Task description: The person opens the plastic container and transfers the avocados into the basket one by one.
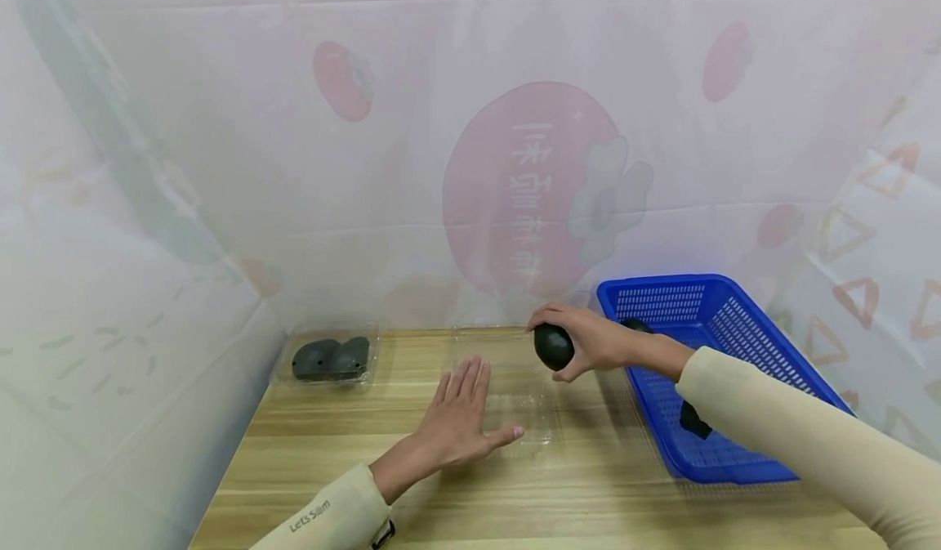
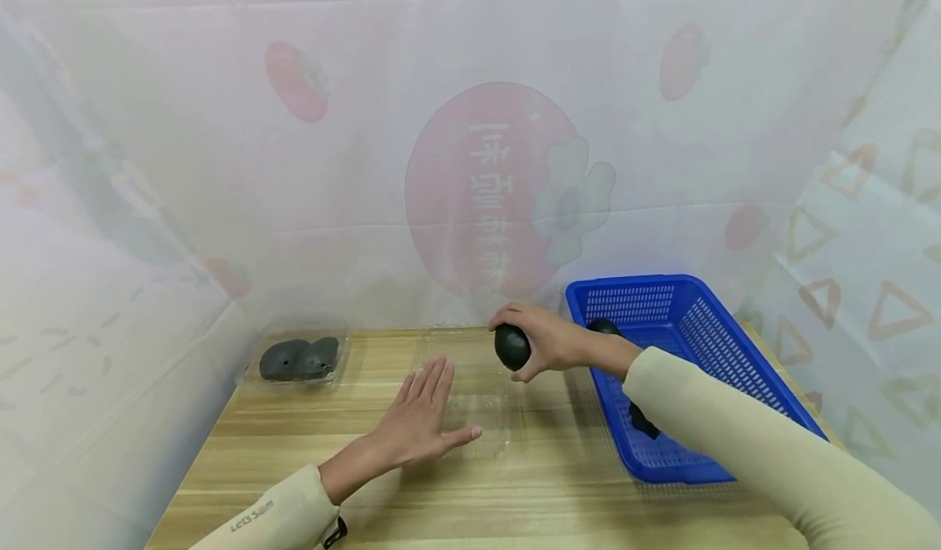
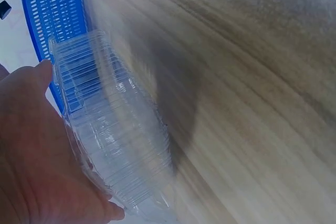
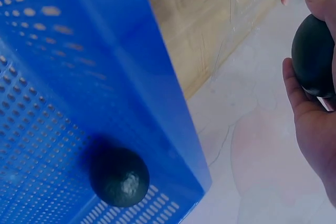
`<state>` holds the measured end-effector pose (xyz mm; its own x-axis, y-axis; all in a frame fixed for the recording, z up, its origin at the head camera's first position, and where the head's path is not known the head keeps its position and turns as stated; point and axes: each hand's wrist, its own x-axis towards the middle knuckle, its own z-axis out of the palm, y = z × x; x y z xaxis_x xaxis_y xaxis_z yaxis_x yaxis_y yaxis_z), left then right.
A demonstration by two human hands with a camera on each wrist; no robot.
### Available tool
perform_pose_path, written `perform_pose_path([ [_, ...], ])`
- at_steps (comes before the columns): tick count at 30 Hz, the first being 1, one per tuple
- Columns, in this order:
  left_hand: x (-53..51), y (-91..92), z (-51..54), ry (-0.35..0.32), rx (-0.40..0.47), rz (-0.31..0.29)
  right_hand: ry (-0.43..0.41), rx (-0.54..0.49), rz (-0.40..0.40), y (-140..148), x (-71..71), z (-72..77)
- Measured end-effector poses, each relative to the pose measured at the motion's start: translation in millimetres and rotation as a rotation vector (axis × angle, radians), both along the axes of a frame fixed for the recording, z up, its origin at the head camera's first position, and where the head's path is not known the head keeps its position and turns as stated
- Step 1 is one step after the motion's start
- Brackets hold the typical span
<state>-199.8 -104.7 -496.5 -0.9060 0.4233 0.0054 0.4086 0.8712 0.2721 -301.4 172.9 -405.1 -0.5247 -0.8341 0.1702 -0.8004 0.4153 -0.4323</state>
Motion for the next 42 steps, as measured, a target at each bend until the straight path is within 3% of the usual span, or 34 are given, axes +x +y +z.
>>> perform_pose_path([
  [9,0.6,-1.4,-14.4,0.019,-0.052,0.011,0.038,-0.058,-0.038,15,-5.9,9.4],
  [18,4.6,-3.6,-15.7,0.057,-0.075,0.008,0.051,-0.086,-0.114,29,-15.8,14.1],
  [22,3.8,-5.0,-22.0,0.057,-0.097,0.021,0.069,-0.093,-0.115,35,-18.6,13.5],
  [42,16.9,-10.7,-20.3,0.013,-0.092,0.032,0.007,-0.096,-0.259,74,-30.0,12.7],
])
